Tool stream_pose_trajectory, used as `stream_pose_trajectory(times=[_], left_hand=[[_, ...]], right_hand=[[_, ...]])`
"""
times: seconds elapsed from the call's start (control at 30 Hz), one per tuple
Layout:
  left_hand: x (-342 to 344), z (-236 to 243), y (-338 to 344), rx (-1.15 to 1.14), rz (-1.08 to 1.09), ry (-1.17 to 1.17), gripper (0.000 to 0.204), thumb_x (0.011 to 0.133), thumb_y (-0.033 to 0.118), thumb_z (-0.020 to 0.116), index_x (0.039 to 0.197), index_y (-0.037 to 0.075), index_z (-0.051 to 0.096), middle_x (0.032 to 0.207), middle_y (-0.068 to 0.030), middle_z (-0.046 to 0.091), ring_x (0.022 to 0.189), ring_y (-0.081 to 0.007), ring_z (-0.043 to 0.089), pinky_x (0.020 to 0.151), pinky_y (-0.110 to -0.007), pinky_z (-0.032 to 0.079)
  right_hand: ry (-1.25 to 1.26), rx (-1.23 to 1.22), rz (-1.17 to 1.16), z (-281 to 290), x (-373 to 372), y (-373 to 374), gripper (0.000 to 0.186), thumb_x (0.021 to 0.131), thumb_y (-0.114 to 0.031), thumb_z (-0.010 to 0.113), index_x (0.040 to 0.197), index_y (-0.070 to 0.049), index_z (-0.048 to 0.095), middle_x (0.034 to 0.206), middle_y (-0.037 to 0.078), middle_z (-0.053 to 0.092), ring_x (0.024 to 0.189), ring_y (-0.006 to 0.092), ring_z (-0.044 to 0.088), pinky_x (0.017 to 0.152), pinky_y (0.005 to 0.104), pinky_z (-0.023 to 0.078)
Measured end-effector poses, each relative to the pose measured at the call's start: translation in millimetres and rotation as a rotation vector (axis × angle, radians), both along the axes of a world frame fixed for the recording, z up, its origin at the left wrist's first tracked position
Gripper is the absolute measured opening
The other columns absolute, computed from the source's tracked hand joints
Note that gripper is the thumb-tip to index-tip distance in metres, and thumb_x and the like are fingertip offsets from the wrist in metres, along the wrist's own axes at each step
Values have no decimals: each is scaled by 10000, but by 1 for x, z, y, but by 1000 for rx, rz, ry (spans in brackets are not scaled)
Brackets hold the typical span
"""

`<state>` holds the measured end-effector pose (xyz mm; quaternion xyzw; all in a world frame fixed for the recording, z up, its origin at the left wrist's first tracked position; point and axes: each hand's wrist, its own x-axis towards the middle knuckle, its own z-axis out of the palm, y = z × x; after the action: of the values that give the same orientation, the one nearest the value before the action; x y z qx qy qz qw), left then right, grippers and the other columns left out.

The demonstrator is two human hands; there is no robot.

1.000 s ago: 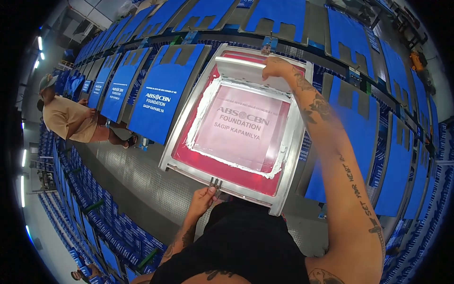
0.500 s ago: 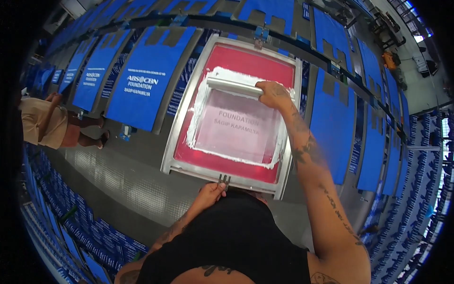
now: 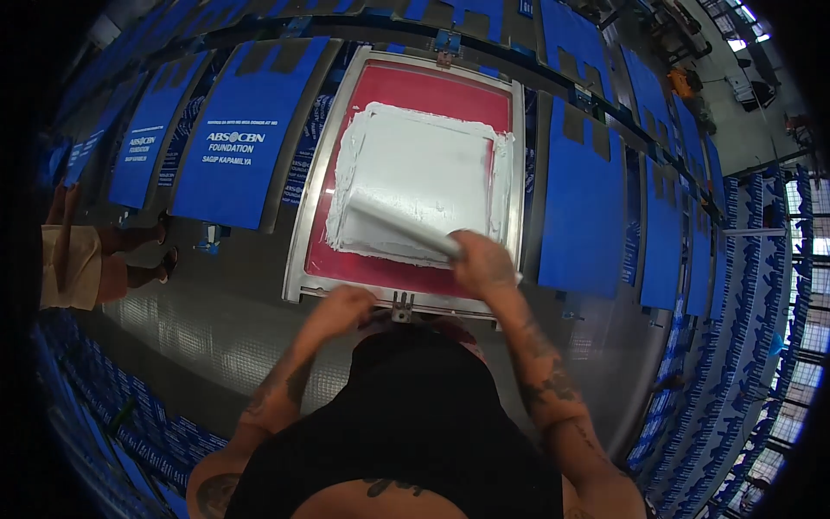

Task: Applying white ink to blue garments using a manual screen printing press and squeegee.

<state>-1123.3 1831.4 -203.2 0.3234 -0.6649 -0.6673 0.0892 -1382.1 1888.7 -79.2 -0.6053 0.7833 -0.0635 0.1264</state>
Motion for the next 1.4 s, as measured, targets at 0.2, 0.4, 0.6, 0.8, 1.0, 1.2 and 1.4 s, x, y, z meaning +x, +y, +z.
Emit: stream_pose_trajectory(times=[0.2, 0.4, 0.6, 0.8, 1.0, 1.2, 1.4], left_hand=[[52, 4, -74, -959, 779, -323, 407, 953, 353, 525, 868, -25, 646, 907, -256, 645, 861, -329, 624, 783, -414, 471], [30, -32, -51, -331, 727, -263, 636, 1010, 489, 337, 995, -84, 614, 902, -219, 630, 822, -275, 581, 798, -394, 442], [-66, 36, 27, -189, 701, -315, 609, 1020, 456, 345, 888, -82, 597, 739, -108, 555, 726, -172, 472, 714, -342, 423], [-221, 23, 102, -198, 577, -322, 674, 1002, 514, 327, 1052, -93, 615, 954, -278, 644, 931, -370, 619, 848, -404, 446], [-289, 44, 111, -237, 614, -330, 655, 999, 490, 348, 1069, -105, 613, 998, -317, 631, 983, -421, 609, 875, -403, 445], [-303, 30, 106, -228, 586, -311, 663, 996, 487, 347, 1061, -116, 612, 992, -315, 635, 979, -411, 619, 869, -401, 449], [-299, 11, 104, -165, 544, -400, 672, 998, 496, 332, 1060, -113, 609, 947, -323, 634, 948, -439, 613, 841, -430, 448]], right_hand=[[-834, -194, -624, 16, -109, 14, 414, 806, -223, 672, 1124, 31, 597, 1009, 181, 667, 855, 289, 678, 755, 399, 548], [-1491, -376, -711, -83, -173, 53, 530, 789, -225, 672, 1220, 50, 531, 1044, 163, 637, 934, 280, 636, 840, 388, 519], [-1498, -487, -740, -27, -251, 139, 508, 788, -221, 665, 1202, 46, 541, 1027, 154, 645, 900, 270, 648, 822, 380, 533], [-1411, -524, -800, 13, -399, 247, 519, 791, -195, 650, 1225, 57, 515, 1052, 174, 636, 907, 275, 655, 816, 381, 538], [-1387, -516, -797, 18, -458, 243, 478, 791, -222, 664, 1163, 58, 554, 992, 169, 649, 874, 284, 661, 793, 389, 545], [-1365, -466, -771, 13, -484, 228, 446, 791, -244, 681, 1099, 64, 584, 935, 160, 664, 798, 277, 674, 744, 385, 556], [-1440, -315, -799, -4, -490, 226, 436, 770, -245, 704, 1095, 26, 601, 963, 152, 664, 839, 271, 672, 773, 398, 550]])
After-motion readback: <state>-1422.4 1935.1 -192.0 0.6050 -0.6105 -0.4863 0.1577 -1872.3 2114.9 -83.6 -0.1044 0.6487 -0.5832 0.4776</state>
